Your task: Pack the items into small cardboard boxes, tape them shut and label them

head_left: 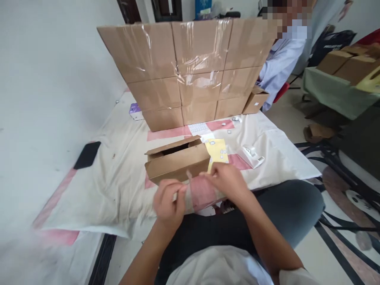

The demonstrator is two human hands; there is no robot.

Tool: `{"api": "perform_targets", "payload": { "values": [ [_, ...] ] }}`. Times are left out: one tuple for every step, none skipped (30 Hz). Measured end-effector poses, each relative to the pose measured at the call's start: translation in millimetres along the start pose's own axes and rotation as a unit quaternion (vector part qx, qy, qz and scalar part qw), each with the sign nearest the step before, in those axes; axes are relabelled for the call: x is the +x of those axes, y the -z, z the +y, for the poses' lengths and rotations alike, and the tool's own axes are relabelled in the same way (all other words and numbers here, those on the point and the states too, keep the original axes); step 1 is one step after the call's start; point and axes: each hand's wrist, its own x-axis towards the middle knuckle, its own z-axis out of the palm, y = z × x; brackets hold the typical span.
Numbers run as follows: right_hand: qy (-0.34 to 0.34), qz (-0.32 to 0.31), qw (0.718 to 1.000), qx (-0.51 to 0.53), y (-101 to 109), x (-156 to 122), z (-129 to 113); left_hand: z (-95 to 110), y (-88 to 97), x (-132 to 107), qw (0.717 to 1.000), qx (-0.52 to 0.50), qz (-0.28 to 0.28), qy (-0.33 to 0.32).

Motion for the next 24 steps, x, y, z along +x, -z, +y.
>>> {"api": "perform_targets", "payload": {
  "values": [
    [-0.022, 0.043, 0.999, -0.025, 4.2, 6.1, 2.6, -2.9, 10.8, 4.2, 0.999, 0.000, 0.042, 0.004],
    [-0.016, 0.086, 0.995, -0.040, 10.0, 12.2, 4.1, -6.4, 21.0, 11.5, 0.998, -0.013, 0.063, 0.014],
    [0.021, 0.119, 0.992, -0.043, 16.4, 18.7, 3.8, -10.7, 29.9, 21.3, 0.998, -0.034, 0.052, 0.024],
    [0.080, 0.140, 0.986, -0.041, 22.3, 25.7, 1.3, -16.1, 36.6, 32.9, 0.998, -0.057, 0.012, 0.027],
    [0.145, 0.146, 0.978, -0.047, 26.7, 33.4, -3.3, -22.5, 40.5, 45.5, 0.995, -0.076, -0.052, 0.025],
    [0.203, 0.135, 0.968, -0.062, 28.9, 41.8, -9.1, -29.8, 41.5, 58.2, 0.989, -0.084, -0.122, 0.018],
    [0.247, 0.107, 0.959, -0.085, 28.6, 50.7, -15.2, -37.5, 39.7, 70.1, 0.979, -0.078, -0.188, 0.011],
    [0.275, 0.068, 0.952, -0.111, 25.7, 59.7, -20.5, -45.3, 35.4, 80.6, 0.968, -0.061, -0.245, 0.006],
    [0.289, 0.026, 0.947, -0.134, 20.9, 68.3, -24.3, -52.9, 29.2, 89.4, 0.956, -0.035, -0.290, 0.003],
    [0.295, -0.011, 0.944, -0.150, 14.9, 75.8, -26.0, -60.0, 22.1, 96.4, 0.947, -0.007, -0.320, 0.002],
    [0.296, -0.039, 0.942, -0.157, 8.4, 81.8, -25.8, -66.4, 14.7, 101.8, 0.940, 0.020, -0.340, 0.003],
    [0.295, -0.054, 0.941, -0.156, 2.4, 86.0, -24.0, -72.2, 7.8, 105.8, 0.935, 0.040, -0.353, 0.005],
    [0.294, -0.061, 0.942, -0.151, -2.6, 88.5, -21.4, -77.4, 1.7, 108.7, 0.930, 0.052, -0.363, 0.009],
    [0.292, -0.061, 0.943, -0.147, -6.1, 89.5, -18.4, -82.1, -3.2, 111.0, 0.927, 0.059, -0.370, 0.013],
    [0.291, -0.058, 0.944, -0.145, -8.3, 89.4, -15.8, -86.2, -6.9, 112.7, 0.924, 0.065, -0.377, 0.019],
    [0.292, -0.056, 0.944, -0.144, -9.2, 88.7, -13.8, -89.7, -9.4, 114.0, 0.921, 0.072, -0.383, 0.028],
    [0.293, -0.055, 0.944, -0.144, -9.3, 87.9, -12.5, -92.7, -10.9, 115.1, 0.917, 0.079, -0.389, 0.038],
    [0.295, -0.055, 0.943, -0.144, -8.8, 87.4, -11.9, -94.9, -11.7, 115.8, 0.914, 0.088, -0.394, 0.049],
    [0.297, -0.057, 0.943, -0.142, -8.2, 87.2, -11.7, -96.5, -12.0, 116.1, 0.911, 0.098, -0.397, 0.060],
    [0.299, -0.058, 0.942, -0.140, -7.8, 87.4, -11.8, -97.2, -12.1, 116.0, 0.908, 0.105, -0.398, 0.069],
    [0.301, -0.058, 0.942, -0.137, -7.6, 87.9, -11.8, -97.4, -12.1, 115.6, 0.907, 0.112, -0.399, 0.076],
    [0.303, -0.058, 0.942, -0.134, -7.7, 88.6, -11.9, -97.0, -12.3, 114.9, 0.907, 0.117, -0.397, 0.081],
    [0.306, -0.057, 0.941, -0.130, -8.0, 89.2, -11.8, -96.3, -12.6, 113.9, 0.908, 0.121, -0.393, 0.085],
    [0.308, -0.055, 0.941, -0.125, -8.5, 89.8, -11.6, -95.5, -13.2, 112.9, 0.909, 0.127, -0.386, 0.089]
  ]
}}
